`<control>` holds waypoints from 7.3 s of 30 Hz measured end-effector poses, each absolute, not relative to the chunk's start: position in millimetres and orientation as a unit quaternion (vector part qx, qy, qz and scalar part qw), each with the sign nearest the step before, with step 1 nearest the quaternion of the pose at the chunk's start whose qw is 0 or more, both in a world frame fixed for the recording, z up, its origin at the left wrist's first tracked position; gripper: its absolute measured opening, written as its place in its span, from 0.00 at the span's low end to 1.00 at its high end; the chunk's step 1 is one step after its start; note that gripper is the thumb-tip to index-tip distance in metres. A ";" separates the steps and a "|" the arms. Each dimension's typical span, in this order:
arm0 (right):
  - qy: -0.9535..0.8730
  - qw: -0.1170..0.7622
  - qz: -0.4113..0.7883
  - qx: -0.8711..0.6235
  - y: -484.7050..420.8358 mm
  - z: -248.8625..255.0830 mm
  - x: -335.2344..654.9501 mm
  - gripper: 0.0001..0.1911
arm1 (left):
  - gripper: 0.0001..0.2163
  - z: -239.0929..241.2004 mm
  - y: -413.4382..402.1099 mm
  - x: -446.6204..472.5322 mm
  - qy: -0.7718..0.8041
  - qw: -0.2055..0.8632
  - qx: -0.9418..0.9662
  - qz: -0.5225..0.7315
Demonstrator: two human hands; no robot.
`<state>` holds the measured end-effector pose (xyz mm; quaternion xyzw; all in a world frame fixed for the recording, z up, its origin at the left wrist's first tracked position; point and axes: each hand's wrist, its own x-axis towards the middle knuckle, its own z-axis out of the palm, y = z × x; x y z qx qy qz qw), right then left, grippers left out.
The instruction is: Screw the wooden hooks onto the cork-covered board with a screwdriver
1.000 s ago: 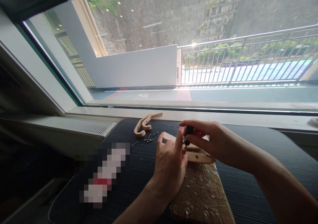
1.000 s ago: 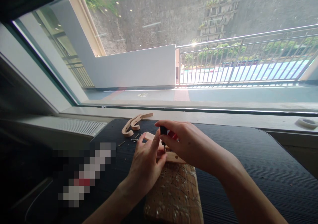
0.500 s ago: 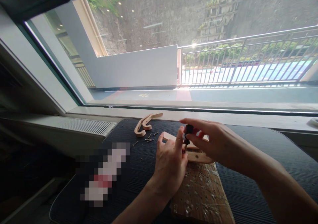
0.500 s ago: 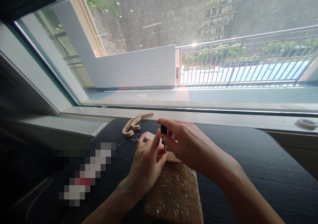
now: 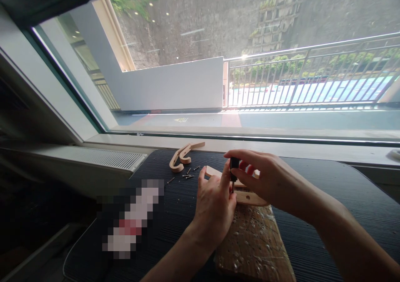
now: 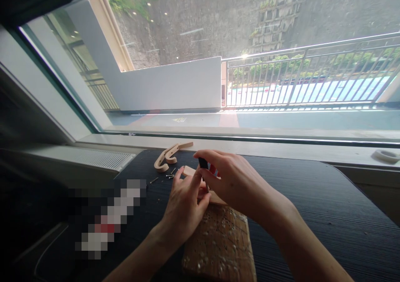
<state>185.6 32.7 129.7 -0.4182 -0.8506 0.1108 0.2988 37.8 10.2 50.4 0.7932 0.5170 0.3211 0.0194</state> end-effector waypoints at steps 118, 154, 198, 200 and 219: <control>-0.858 0.270 0.143 -0.412 24.8 133.5 192.3 0.18 | 0.30 52.1 5.8 36.5 0.513 0.093 0.793 0.314; -0.859 0.284 0.150 -0.399 25.9 131.4 191.7 0.20 | 0.18 60.4 5.4 27.1 0.525 0.056 0.804 0.273; -0.854 0.292 0.096 -0.421 32.0 132.8 191.3 0.12 | 0.27 53.6 5.4 28.5 0.521 0.044 0.802 0.288; -0.854 0.288 0.088 -0.425 32.3 132.3 191.2 0.12 | 0.26 54.0 5.4 28.8 0.523 0.046 0.802 0.286; -0.856 0.297 0.086 -0.414 33.1 126.1 189.1 0.13 | 0.25 54.3 6.2 28.6 0.526 0.050 0.802 0.280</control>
